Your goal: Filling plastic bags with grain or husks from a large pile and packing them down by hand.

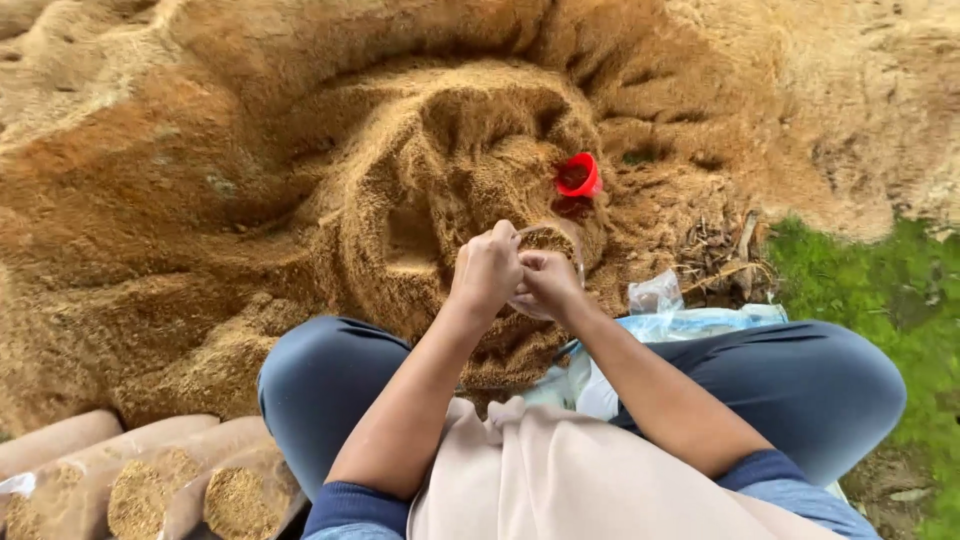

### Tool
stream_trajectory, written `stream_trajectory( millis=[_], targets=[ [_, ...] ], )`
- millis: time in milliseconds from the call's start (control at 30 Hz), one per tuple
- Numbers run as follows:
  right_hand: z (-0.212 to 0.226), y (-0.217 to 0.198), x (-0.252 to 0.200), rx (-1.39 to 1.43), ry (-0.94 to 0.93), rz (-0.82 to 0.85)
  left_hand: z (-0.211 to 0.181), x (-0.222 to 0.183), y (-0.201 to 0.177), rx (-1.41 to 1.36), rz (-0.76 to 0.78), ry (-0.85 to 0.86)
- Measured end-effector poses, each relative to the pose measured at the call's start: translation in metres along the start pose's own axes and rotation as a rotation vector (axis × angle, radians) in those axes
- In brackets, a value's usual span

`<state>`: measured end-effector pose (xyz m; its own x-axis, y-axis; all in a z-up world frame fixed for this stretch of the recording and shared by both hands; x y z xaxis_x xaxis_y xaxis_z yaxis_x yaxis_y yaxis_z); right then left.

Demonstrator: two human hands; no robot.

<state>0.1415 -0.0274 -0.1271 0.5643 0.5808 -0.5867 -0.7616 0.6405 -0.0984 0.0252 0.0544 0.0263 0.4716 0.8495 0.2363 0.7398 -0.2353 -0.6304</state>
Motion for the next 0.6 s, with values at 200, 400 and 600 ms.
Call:
stream_trajectory(
  millis=[200,400,600],
  targets=[
    [0.070,-0.007,-0.063,-0.221,-0.047,-0.019,0.033,-0.002,0.027,0.054,-0.019,0.031],
    [0.039,-0.004,-0.052,-0.772,-0.291,-0.039,0.025,0.004,0.018,0.058,0.046,-0.028],
    [0.178,-0.027,-0.125,-0.423,-0.432,-0.070,0.017,0.007,0.011,-0.002,0.099,-0.093]
  ],
)
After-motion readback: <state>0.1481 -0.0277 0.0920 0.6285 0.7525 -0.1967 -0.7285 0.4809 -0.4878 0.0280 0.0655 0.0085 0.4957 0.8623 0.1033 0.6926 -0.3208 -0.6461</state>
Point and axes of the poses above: each hand's wrist, its own x-axis towards the middle knuckle, its own y-axis out of the palm, z = x × y, the point moved 6 cm from there along x, towards the middle knuckle, and after that the axes turned 12 degrees about -z, right-handed, at the moved point
